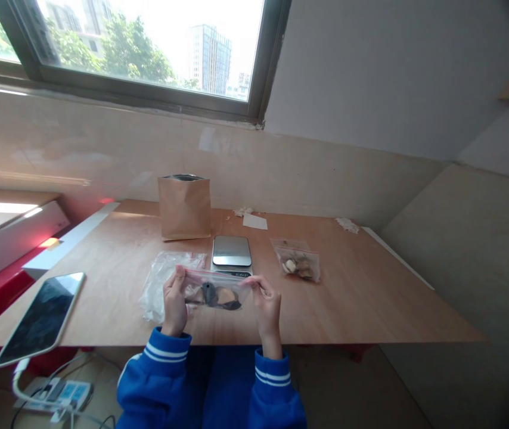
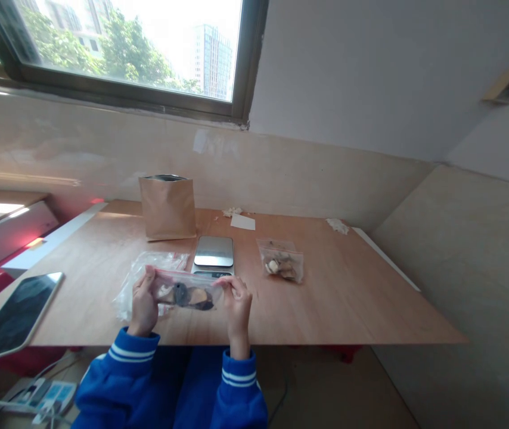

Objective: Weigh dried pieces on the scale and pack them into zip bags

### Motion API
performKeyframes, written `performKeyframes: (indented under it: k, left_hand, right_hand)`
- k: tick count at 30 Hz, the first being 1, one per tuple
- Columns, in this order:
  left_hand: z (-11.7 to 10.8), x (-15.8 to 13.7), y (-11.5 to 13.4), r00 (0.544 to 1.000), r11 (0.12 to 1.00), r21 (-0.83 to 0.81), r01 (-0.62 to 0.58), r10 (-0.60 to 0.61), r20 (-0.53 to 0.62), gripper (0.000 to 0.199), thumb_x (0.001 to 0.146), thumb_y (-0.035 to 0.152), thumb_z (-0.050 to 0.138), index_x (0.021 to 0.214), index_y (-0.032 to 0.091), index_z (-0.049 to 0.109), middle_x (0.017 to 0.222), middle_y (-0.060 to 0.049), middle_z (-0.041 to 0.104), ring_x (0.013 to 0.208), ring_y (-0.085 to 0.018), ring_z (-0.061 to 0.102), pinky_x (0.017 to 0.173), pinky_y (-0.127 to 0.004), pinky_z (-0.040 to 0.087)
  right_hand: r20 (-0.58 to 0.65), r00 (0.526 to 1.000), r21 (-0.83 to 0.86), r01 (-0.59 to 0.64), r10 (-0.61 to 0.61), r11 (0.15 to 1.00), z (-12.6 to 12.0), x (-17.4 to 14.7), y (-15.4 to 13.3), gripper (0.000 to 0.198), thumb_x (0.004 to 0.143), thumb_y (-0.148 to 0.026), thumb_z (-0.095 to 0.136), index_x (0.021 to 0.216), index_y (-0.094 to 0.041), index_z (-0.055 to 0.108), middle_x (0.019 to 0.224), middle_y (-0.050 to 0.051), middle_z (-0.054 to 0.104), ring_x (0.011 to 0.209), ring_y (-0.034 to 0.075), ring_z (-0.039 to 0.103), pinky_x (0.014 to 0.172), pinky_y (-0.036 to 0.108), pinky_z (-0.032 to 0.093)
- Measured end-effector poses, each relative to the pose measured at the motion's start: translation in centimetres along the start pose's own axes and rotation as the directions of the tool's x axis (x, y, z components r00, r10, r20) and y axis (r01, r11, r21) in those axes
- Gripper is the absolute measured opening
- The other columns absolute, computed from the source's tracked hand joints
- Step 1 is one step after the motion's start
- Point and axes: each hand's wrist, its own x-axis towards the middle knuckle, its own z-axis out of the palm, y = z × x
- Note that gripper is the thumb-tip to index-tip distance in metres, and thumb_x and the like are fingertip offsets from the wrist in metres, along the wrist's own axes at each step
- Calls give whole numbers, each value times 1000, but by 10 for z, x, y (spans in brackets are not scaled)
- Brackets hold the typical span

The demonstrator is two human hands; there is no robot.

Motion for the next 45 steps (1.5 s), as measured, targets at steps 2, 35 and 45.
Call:
performKeyframes:
  k: [2, 35, 45]
  left_hand:
    - [4, -1, -3, 996, 999, 0, -35, 35, 81, 49, 81, 60, 56, 63, 15, 65, 59, -4, 66, 56, -15, 59, 61, -27, 50]
    - [25, 171, 102, 705, 132, 839, -527, 620, 345, 28, 92, 37, 40, 88, 20, 62, 130, -14, 54, 132, -31, 37, 110, -52, 18]
    - [-7, 70, 79, 796, 222, 827, -517, 480, 369, 21, 82, 30, 54, 99, 22, 61, 104, -8, 67, 88, -24, 66, 72, -32, 48]
  right_hand:
    - [-59, 994, 104, -82, 89, 991, -6, 3, -2, 37, 88, -49, 55, 72, -18, 67, 75, 5, 72, 76, 19, 67, 75, 29, 50]
    - [64, 989, -767, 134, -133, 627, -117, 35, 115, 48, 96, -40, 36, 138, -21, 46, 149, 16, 35, 139, 33, 32, 109, 60, 30]
    - [472, 770, -270, 589, -429, 761, 44, -9, -52, 48, 98, -22, 34, 146, -22, 36, 148, 6, 43, 142, 19, 31, 115, 40, 36]
